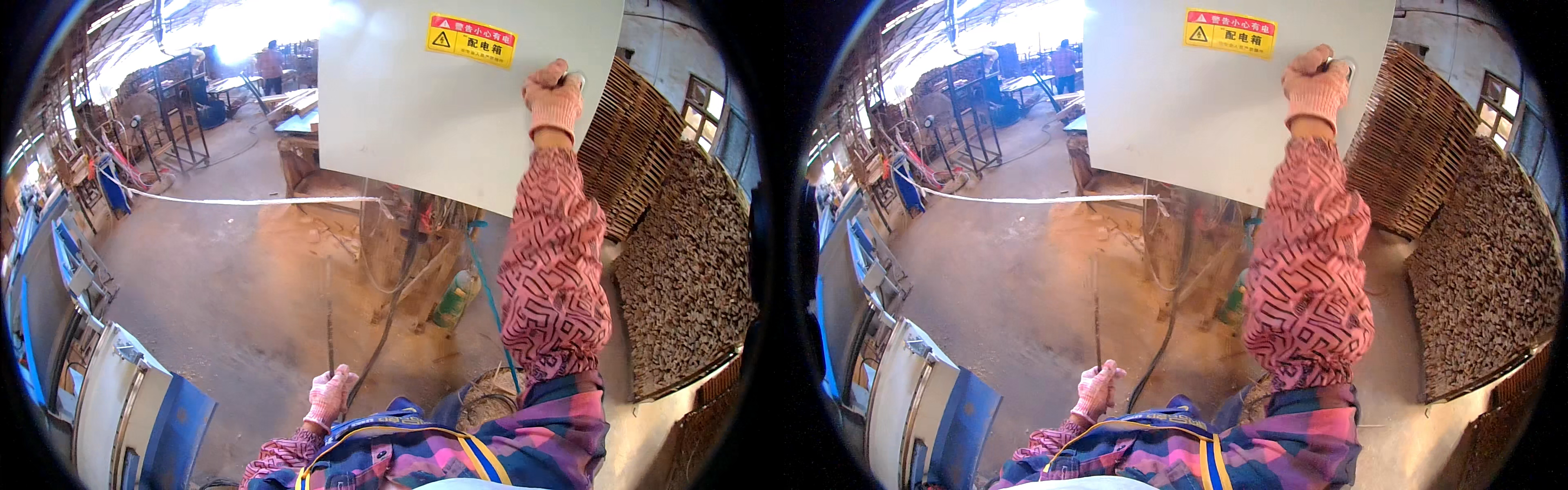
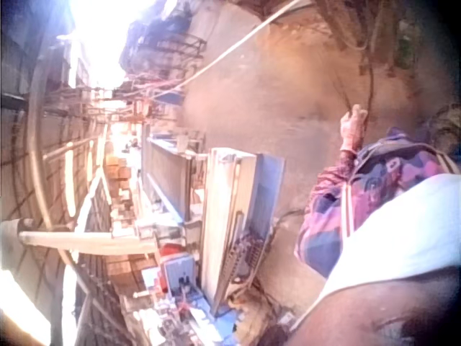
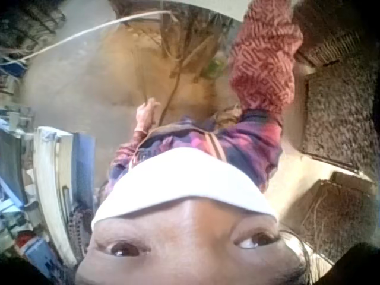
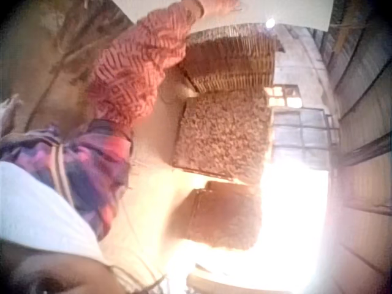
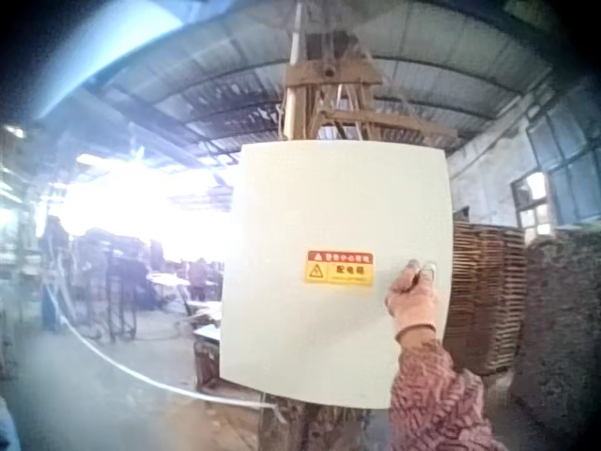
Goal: The person uses a long metal rod to scrape debris from the interior of a large blue industrial machine. They then walk to a wall-mounted electrical box, open it, and flip a switch. Finally, they use a yellow air blow gun to clean dust and debris from the machine's surface and control panel.
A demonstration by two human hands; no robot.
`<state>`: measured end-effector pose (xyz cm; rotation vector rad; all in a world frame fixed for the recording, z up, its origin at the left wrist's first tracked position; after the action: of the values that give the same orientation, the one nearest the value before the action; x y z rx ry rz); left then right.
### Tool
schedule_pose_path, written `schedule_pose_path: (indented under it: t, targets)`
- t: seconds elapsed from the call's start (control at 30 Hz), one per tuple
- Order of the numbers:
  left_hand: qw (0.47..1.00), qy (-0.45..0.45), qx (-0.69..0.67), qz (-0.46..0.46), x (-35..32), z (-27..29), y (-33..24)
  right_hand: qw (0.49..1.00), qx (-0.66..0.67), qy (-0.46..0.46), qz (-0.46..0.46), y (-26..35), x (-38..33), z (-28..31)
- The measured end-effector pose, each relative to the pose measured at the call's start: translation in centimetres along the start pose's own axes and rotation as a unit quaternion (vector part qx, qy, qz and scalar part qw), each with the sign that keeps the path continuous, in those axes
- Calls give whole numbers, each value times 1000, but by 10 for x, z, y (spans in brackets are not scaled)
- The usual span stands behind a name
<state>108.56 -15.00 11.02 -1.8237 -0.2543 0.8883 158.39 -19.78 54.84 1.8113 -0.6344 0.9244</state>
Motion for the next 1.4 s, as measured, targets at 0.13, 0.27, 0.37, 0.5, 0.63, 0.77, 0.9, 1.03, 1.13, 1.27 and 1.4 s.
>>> schedule_pose_path:
  t: [0.13,0.27,0.37,0.5,0.63,0.77,0.9,1.03,1.13,1.27,1.4]
  targets:
    - [998,25,15,-55,-18,-4,-20,771,621,-9,-145,21,5,-20]
    - [995,28,-26,-91,-22,11,-14,799,575,-50,-169,69,-9,-19]
    - [994,4,-45,-102,-18,25,-7,808,554,-37,-199,96,-48,-14]
    - [988,36,-83,-128,-10,27,-20,940,292,112,-137,146,-116,19]
    - [984,33,-94,-148,-12,20,-42,976,-69,-24,206,197,-161,89]
    - [976,62,-102,-185,-18,10,-52,950,-212,62,220,207,-173,129]
    - [963,17,-115,-241,-41,28,-80,948,230,218,26,227,-249,49]
    - [944,-30,-126,-303,-86,50,-121,862,149,434,215,270,-277,-24]
    - [866,-113,222,-435,-70,104,-121,828,6,404,388,259,-284,-56]
    - [614,-321,519,-500,-77,185,-125,901,-84,370,210,165,-264,-95]
    - [845,-254,213,-419,-87,219,-148,894,-262,183,315,71,-171,-118]
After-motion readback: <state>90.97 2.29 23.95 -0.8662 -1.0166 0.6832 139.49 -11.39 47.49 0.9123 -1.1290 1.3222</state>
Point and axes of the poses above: each hand's wrist, its own x-axis towards the middle knuckle, its own z-axis out of the back of the hand, y = z × x, the point moved 2 cm from there along x, towards the middle knuckle, and after that the axes turned 14 degrees about y, right-handed, at the moved point
